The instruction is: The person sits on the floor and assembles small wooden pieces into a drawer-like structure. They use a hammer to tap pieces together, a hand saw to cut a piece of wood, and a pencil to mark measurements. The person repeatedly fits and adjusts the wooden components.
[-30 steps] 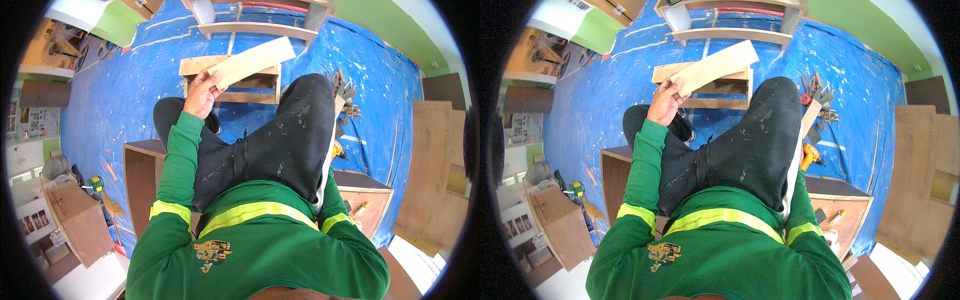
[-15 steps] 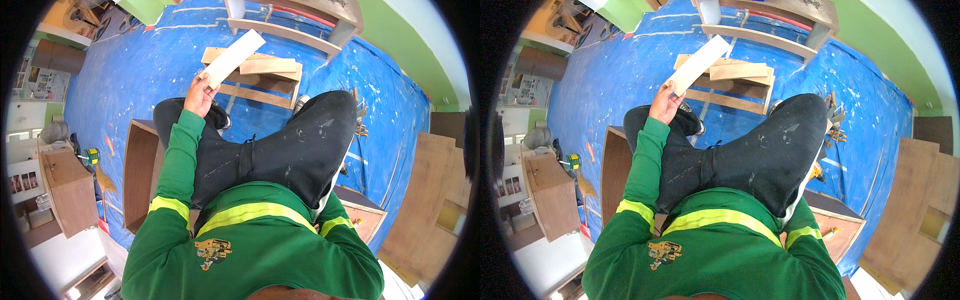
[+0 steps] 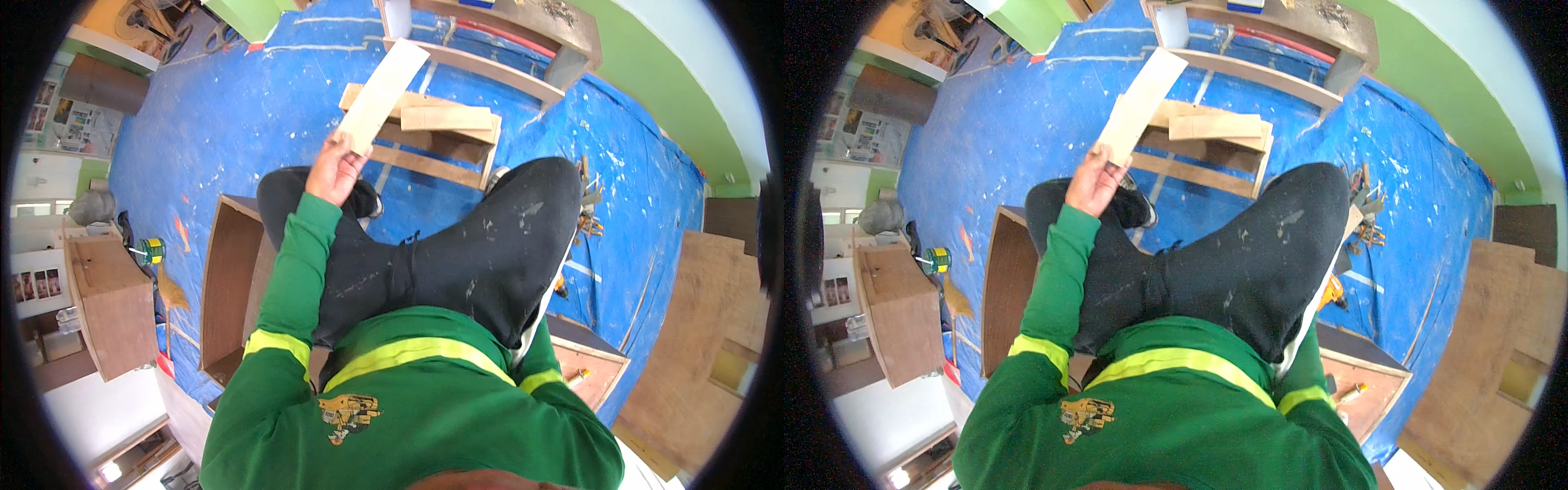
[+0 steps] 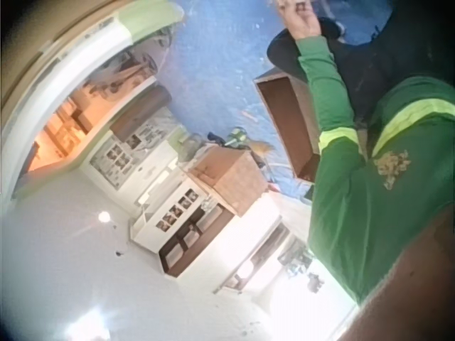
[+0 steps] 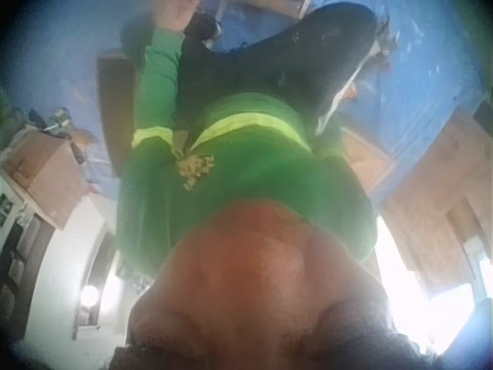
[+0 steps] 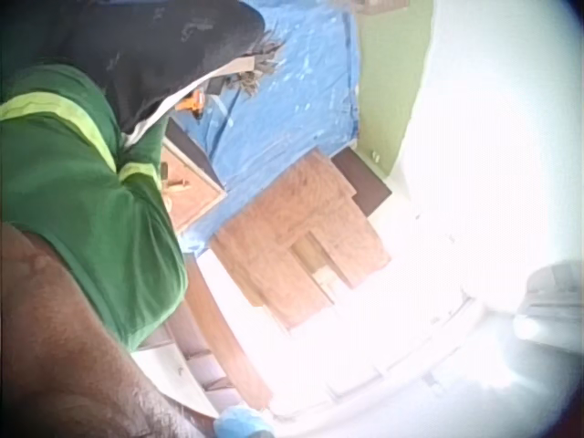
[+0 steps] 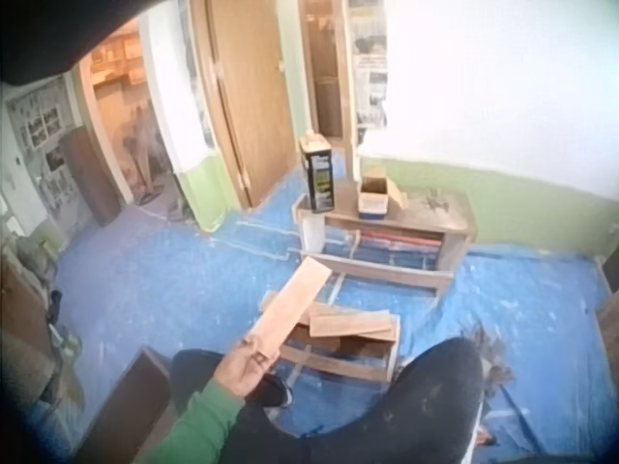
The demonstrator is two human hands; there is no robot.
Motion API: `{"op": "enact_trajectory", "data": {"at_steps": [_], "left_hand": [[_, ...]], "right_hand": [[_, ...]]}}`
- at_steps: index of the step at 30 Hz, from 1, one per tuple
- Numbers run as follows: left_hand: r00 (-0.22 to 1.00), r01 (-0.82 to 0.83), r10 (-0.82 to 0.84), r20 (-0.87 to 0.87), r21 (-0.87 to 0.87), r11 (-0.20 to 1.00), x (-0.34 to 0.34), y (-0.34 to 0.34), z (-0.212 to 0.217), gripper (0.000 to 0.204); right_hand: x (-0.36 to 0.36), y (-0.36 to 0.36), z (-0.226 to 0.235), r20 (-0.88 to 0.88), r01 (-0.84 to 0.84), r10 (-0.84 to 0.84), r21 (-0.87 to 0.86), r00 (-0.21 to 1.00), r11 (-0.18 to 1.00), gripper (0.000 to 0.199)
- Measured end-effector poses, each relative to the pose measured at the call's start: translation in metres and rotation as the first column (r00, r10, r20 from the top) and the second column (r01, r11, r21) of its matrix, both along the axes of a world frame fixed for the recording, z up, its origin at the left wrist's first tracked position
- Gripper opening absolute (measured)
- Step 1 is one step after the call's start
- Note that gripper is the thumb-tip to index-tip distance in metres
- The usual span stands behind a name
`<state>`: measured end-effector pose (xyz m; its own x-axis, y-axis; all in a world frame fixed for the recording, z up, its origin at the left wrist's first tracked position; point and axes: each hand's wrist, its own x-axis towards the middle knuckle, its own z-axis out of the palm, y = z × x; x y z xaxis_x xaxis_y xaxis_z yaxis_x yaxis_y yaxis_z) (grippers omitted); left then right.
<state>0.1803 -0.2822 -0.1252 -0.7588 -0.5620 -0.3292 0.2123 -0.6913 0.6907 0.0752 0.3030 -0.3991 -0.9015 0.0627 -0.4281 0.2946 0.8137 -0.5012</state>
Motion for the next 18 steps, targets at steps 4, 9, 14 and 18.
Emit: {"op": "enact_trajectory", "data": {"at_steps": [4, 9, 14, 18], "left_hand": [[0.991, 0.091, -0.083, -0.107, 0.080, 0.993, -0.024, 0.016, -0.019, 0.041], [0.994, 0.072, -0.054, -0.099, 0.185, 0.980, -0.045, 0.050, -0.004, 0.037], [0.999, 0.051, -0.052, 0.012, 0.087, 0.995, -0.056, 0.044, -0.003, 0.038], [0.980, -0.108, 0.109, 0.165, -0.013, 0.994, -0.069, -0.015, -0.019, 0.035]], "right_hand": [[-0.115, 0.029, 0.061, -0.219, 0.259, -0.559, -0.714, 0.800, 0.651, 0.035], [-0.134, -0.122, 0.351, -0.524, -0.155, -0.440, -0.753, 0.729, 0.640, 0.031], [-0.131, -0.230, 0.381, -0.548, -0.464, 0.024, -0.684, 0.836, 0.563, 0.035], [-0.122, -0.260, 0.351, -0.501, -0.519, 0.222, -0.594, 0.837, 0.615, 0.039]]}}
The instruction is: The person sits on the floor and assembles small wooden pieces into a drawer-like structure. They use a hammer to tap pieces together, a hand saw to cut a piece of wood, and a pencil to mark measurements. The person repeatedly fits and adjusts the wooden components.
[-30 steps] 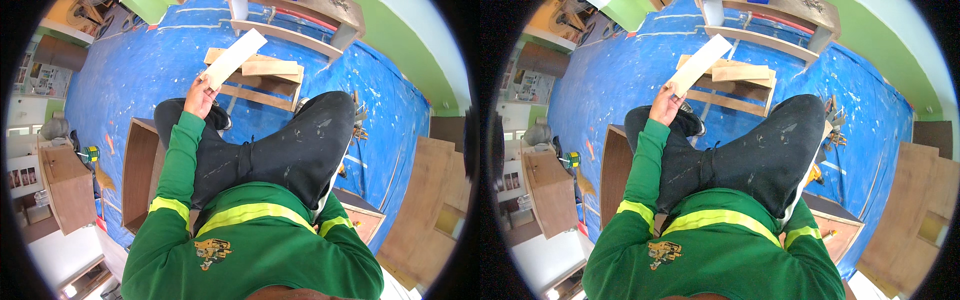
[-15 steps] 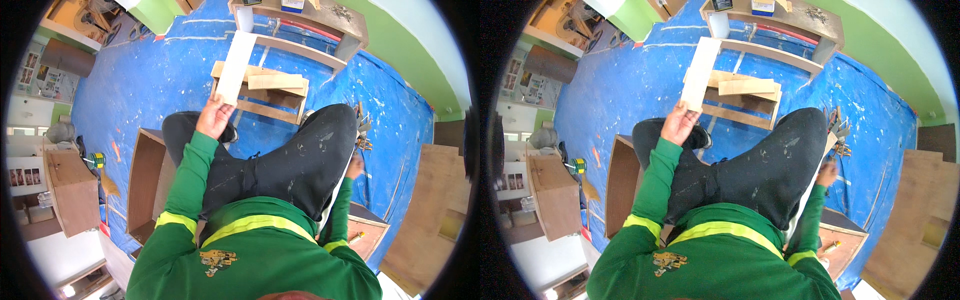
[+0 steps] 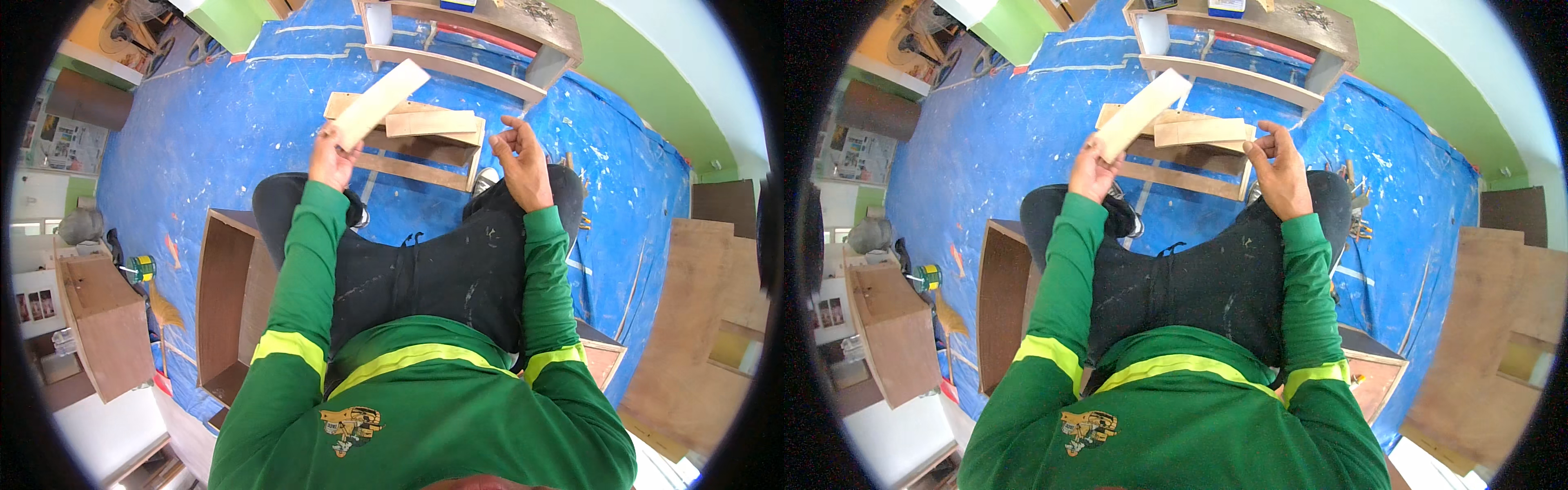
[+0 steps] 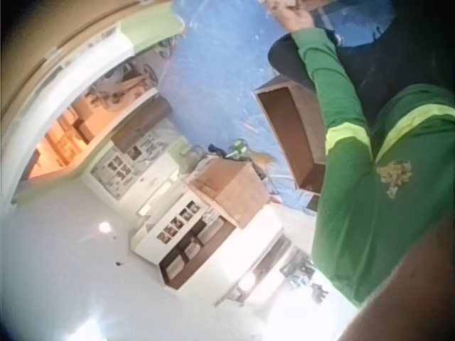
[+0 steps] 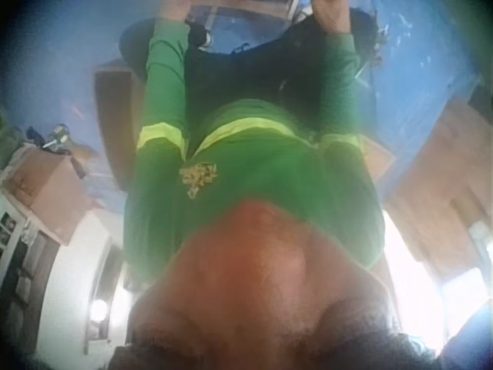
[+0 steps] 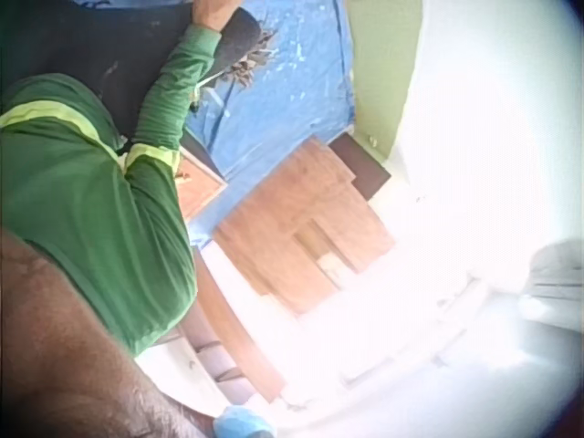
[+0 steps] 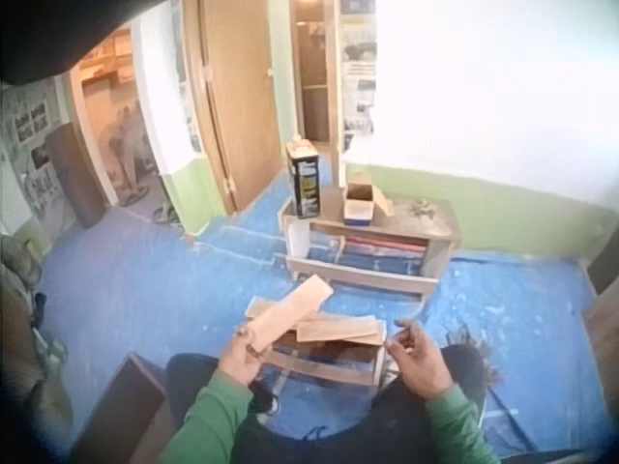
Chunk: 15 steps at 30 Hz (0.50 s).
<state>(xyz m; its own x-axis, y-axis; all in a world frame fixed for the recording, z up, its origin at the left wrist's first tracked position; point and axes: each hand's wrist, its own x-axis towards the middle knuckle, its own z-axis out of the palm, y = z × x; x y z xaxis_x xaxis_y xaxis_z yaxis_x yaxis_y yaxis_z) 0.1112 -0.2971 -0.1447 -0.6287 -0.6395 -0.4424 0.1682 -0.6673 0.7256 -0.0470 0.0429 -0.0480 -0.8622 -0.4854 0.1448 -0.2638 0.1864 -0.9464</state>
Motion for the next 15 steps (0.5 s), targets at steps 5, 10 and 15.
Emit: {"op": "enact_trajectory", "data": {"at_steps": [5, 10, 15], "left_hand": [[0.979, -0.148, 0.166, 0.116, -0.149, 0.978, -0.005, -0.057, -0.036, 0.040], [0.977, -0.115, 0.130, 0.171, -0.097, 0.989, -0.037, -0.077, -0.087, 0.039], [0.976, -0.171, 0.162, 0.149, 0.051, 0.984, -0.068, -0.087, -0.141, 0.040]], "right_hand": [[-0.029, 0.019, 0.005, -0.230, 0.147, -0.122, 0.094, 0.966, 0.985, 0.041], [-0.075, -0.049, -0.033, -0.400, -0.034, 0.314, 0.571, 0.861, 0.820, 0.067], [-0.095, -0.135, -0.120, -0.296, -0.108, 0.602, 0.833, 0.742, 0.543, 0.097]]}}
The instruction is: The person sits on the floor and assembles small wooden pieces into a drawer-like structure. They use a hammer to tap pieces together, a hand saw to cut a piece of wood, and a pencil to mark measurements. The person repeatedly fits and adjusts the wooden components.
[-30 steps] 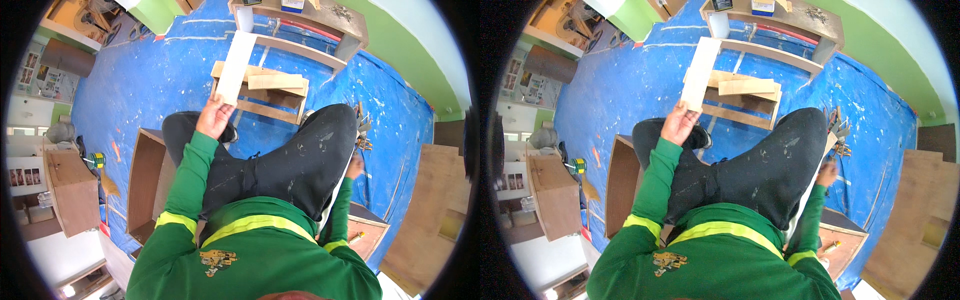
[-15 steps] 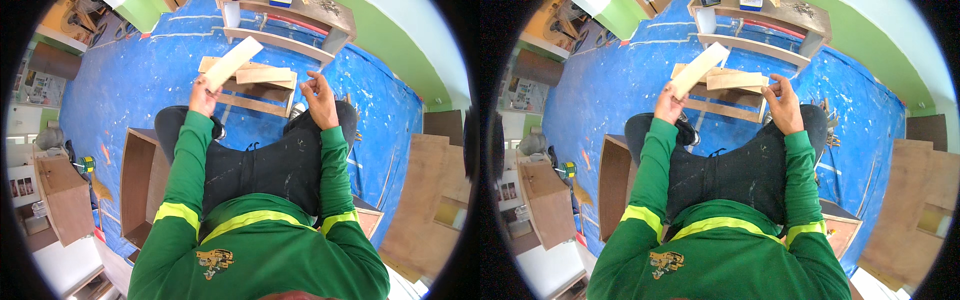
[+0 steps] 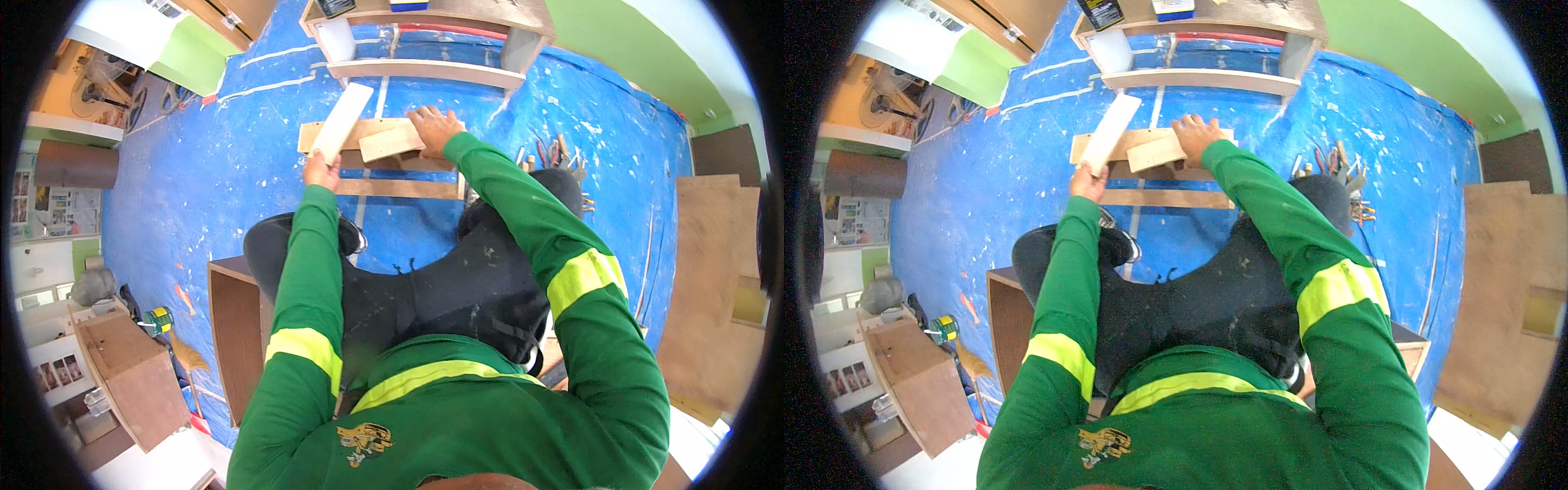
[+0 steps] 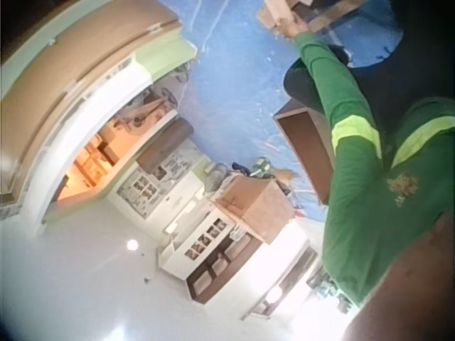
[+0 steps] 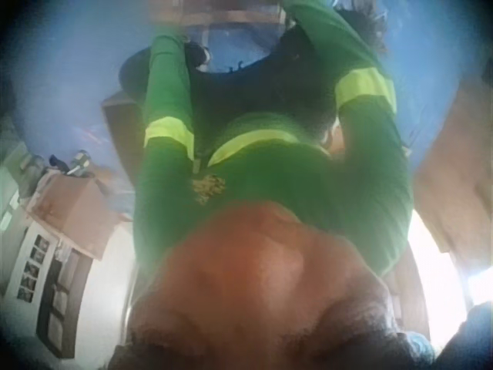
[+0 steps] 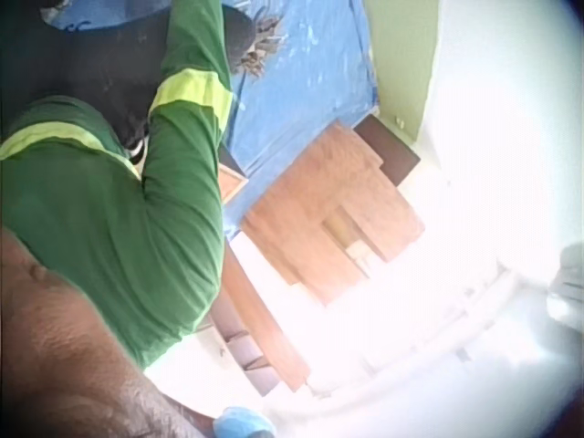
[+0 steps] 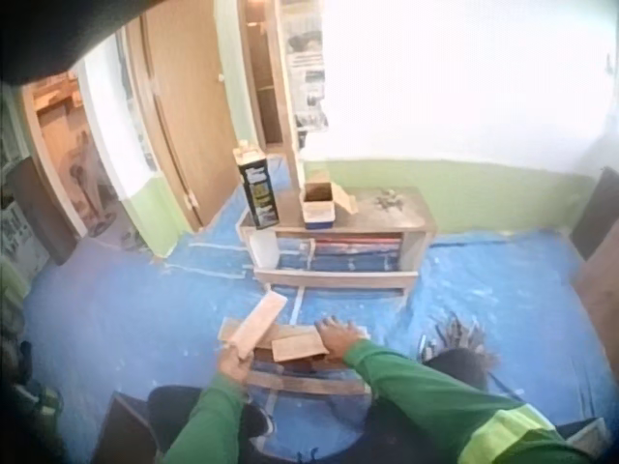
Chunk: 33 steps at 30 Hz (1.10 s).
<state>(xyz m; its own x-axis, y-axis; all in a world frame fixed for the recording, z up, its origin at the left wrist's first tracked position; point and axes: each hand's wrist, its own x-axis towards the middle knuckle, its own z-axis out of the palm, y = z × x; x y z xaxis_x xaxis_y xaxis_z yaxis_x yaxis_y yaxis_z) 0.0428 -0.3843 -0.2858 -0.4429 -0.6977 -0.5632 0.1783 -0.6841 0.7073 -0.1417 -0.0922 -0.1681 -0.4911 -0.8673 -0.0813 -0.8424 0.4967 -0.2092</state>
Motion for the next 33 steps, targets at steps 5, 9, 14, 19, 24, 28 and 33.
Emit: {"op": "enact_trajectory", "data": {"at_steps": [5, 9, 14, 19, 24, 28, 33], "left_hand": [[0.997, 0.064, -0.064, 0.034, 0.022, 0.998, -0.017, 0.047, -0.023, 0.032], [0.997, 0.041, -0.044, 0.062, 0.053, 0.998, -0.021, 0.040, -0.024, 0.039], [0.962, 0.106, -0.082, 0.261, -0.076, 0.992, -0.043, 0.051, 0.003, 0.032], [0.976, 0.089, -0.080, 0.202, -0.037, 0.995, -0.037, 0.044, 0.000, 0.034], [0.998, 0.028, -0.022, 0.063, -0.099, 0.995, -0.006, 0.015, -0.017, 0.033], [0.998, 0.032, -0.021, 0.064, -0.164, 0.986, 0.002, 0.014, -0.009, 0.027], [0.981, 0.150, -0.128, 0.143, -0.150, 0.977, 0.009, 0.039, 0.002, 0.031]], "right_hand": [[-0.022, 0.011, -0.064, -0.018, 0.148, -0.148, -0.008, 0.989, 0.989, 0.099], [-0.013, 0.000, -0.067, -0.043, 0.127, -0.122, 0.137, 0.992, 0.982, 0.082], [0.045, 0.005, -0.083, -0.214, 0.158, -0.108, 0.231, 0.971, 0.960, 0.075], [0.072, 0.018, -0.074, -0.214, 0.113, -0.067, 0.209, 0.974, 0.971, 0.076], [0.074, 0.001, -0.038, 0.076, 0.165, -0.193, 0.277, 0.978, 0.946, 0.080], [0.103, 0.001, -0.052, 0.243, 0.253, -0.338, 0.323, 0.909, 0.912, 0.089], [0.145, -0.005, -0.061, 0.295, 0.189, -0.261, 0.250, 0.919, 0.950, 0.090]]}}
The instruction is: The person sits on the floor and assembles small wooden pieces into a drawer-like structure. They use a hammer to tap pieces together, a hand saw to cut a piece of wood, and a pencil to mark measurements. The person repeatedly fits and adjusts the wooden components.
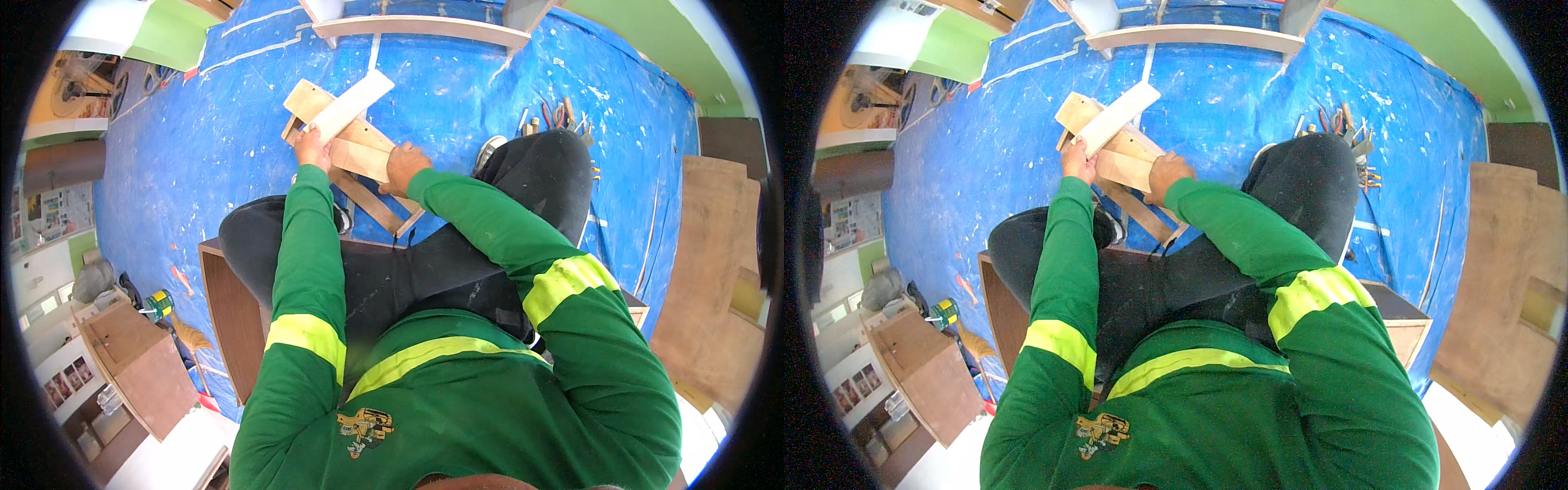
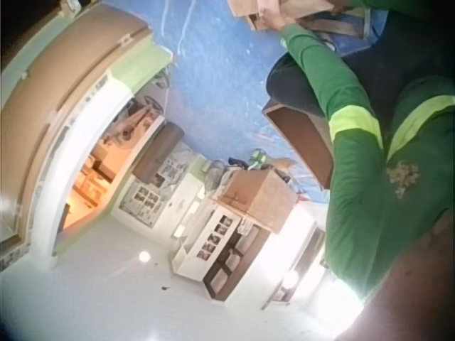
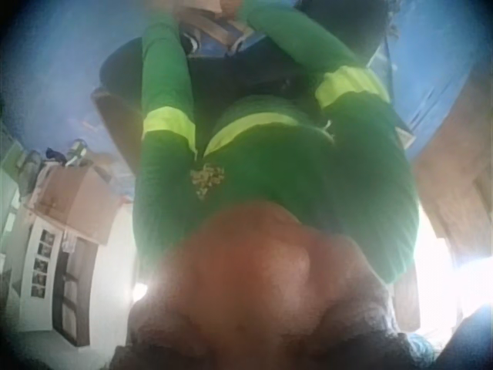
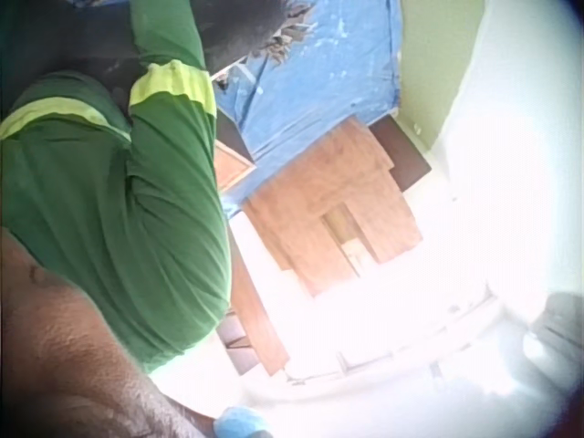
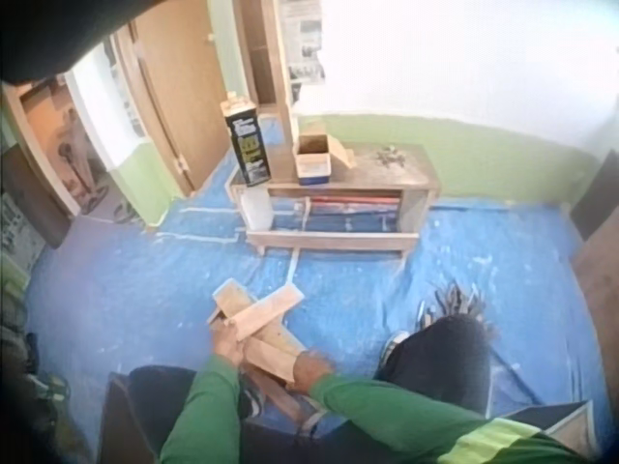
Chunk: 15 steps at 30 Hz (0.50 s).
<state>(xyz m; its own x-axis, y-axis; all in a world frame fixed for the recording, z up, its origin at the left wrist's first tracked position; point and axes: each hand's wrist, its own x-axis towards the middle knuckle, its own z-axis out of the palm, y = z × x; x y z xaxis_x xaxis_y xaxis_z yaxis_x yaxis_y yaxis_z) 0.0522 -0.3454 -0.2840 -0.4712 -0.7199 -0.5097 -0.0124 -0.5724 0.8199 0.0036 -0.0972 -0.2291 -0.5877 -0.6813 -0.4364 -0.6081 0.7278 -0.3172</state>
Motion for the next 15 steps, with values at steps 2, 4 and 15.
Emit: {"op": "enact_trajectory", "data": {"at_steps": [2, 4, 15], "left_hand": [[1.000, -0.009, 0.009, 0.027, 0.009, 1.000, 0.008, -0.006, 0.001, 0.030], [0.999, 0.001, -0.002, 0.038, 0.015, 1.000, 0.016, -0.011, -0.001, 0.028], [0.987, 0.158, -0.160, -0.025, -0.081, 0.984, 0.023, -0.018, -0.054, 0.033]], "right_hand": [[-0.003, -0.007, 0.009, 0.038, -0.051, 0.048, 0.093, 0.998, 0.994, 0.084], [-0.007, -0.006, 0.026, 0.054, -0.063, 0.056, 0.137, 0.997, 0.989, 0.077], [-0.090, 0.219, 0.211, -0.099, 0.537, -0.702, -0.572, 0.706, 0.620, 0.066]]}}
